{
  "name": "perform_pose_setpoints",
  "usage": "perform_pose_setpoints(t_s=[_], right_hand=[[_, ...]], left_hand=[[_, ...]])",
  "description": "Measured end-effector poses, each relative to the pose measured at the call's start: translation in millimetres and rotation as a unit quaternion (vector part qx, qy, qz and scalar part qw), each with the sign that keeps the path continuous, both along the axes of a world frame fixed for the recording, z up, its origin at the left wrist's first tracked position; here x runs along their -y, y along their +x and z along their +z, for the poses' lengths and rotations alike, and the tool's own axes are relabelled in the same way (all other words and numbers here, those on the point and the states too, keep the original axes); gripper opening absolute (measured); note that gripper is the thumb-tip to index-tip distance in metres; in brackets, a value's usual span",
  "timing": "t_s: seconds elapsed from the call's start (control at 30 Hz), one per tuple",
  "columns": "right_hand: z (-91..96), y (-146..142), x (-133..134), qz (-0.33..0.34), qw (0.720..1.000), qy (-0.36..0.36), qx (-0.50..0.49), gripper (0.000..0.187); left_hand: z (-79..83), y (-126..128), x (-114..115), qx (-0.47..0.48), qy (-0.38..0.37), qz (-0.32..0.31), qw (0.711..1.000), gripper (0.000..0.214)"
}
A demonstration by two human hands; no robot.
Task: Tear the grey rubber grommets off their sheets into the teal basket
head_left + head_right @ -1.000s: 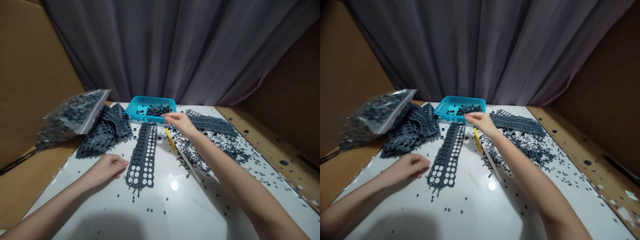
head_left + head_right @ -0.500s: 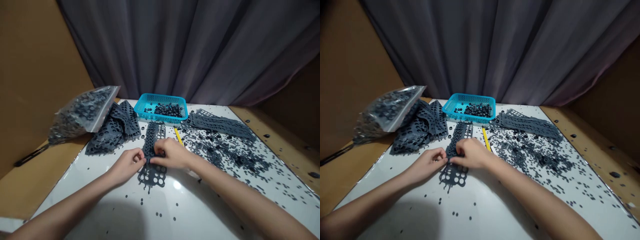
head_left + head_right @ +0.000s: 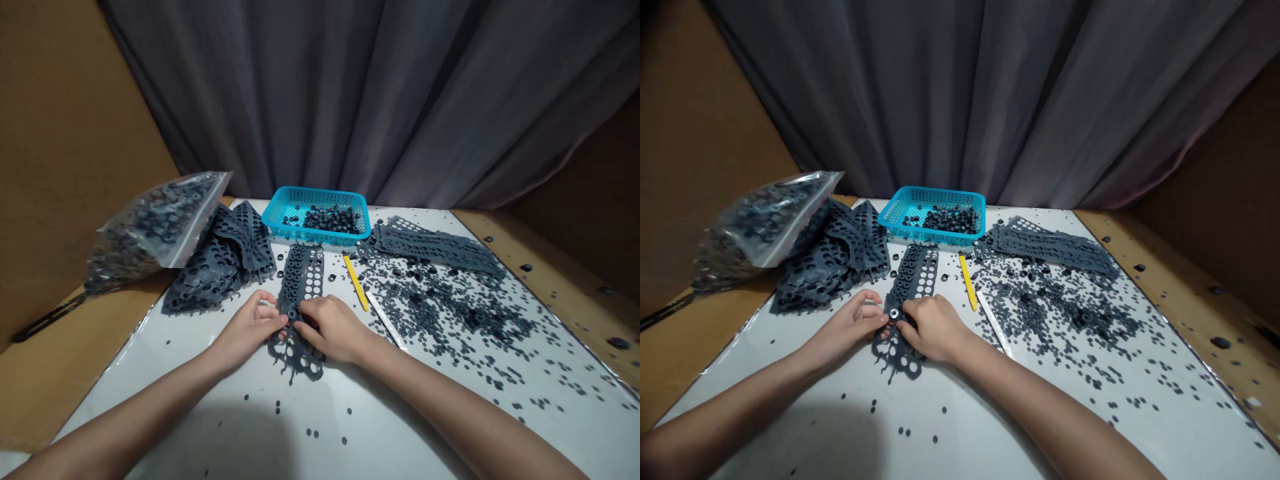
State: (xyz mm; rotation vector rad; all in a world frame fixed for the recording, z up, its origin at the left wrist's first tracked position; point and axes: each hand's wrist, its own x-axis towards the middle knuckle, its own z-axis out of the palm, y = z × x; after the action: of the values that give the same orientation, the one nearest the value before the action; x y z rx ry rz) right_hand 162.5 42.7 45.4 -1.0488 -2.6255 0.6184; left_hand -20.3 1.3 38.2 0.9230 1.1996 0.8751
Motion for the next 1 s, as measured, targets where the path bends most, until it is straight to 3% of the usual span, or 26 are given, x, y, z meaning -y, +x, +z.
perform_pose_setpoints(t_s=[0.07,0.17,0.3,0.37,0.47,0.57,0.67,0.77,1.0], right_hand=[[-1.0,0.2,0.5,0.008,1.0,0.009,-0.016,0.019],[-2.0,1.3,-0.2,0.016,0.999,0.003,-0.043,0.02],[-4.0,5.6,-3.3,0.033,0.994,-0.044,-0.099,0.019],[-7.7,8.0,-6.0,0.032,0.979,-0.114,-0.167,0.022],[-18.3,8.1,-11.0,-0.002,0.91,-0.276,-0.308,0.025],[-30.8,1.9,-14.3,-0.063,0.787,-0.426,-0.442,0.023],[-38.9,-5.6,-14.4,-0.108,0.684,-0.499,-0.521,0.022],[-42.4,-8.4,-13.6,-0.122,0.63,-0.534,-0.55,0.02],[-44.5,-5.9,-14.7,-0.12,0.554,-0.587,-0.578,0.017]], left_hand=[[2.2,-1.4,0.9,0.008,-0.057,0.019,0.998,0.032],[5.7,0.5,-1.6,0.027,-0.121,-0.028,0.992,0.034],[1.6,13.2,-16.1,-0.015,-0.106,-0.117,0.987,0.05],[-3.9,22.5,-24.0,-0.051,-0.074,-0.105,0.99,0.052],[-12.1,36.8,-30.1,0.012,-0.004,-0.019,1.0,0.047],[-17.2,46.6,-29.9,0.143,0.014,0.068,0.987,0.043],[-19.8,47.7,-28.5,0.23,-0.029,0.081,0.969,0.038],[-23.4,43.0,-28.3,0.267,-0.057,0.068,0.96,0.028],[-30.4,38.4,-27.6,0.263,-0.046,0.015,0.964,0.029]])
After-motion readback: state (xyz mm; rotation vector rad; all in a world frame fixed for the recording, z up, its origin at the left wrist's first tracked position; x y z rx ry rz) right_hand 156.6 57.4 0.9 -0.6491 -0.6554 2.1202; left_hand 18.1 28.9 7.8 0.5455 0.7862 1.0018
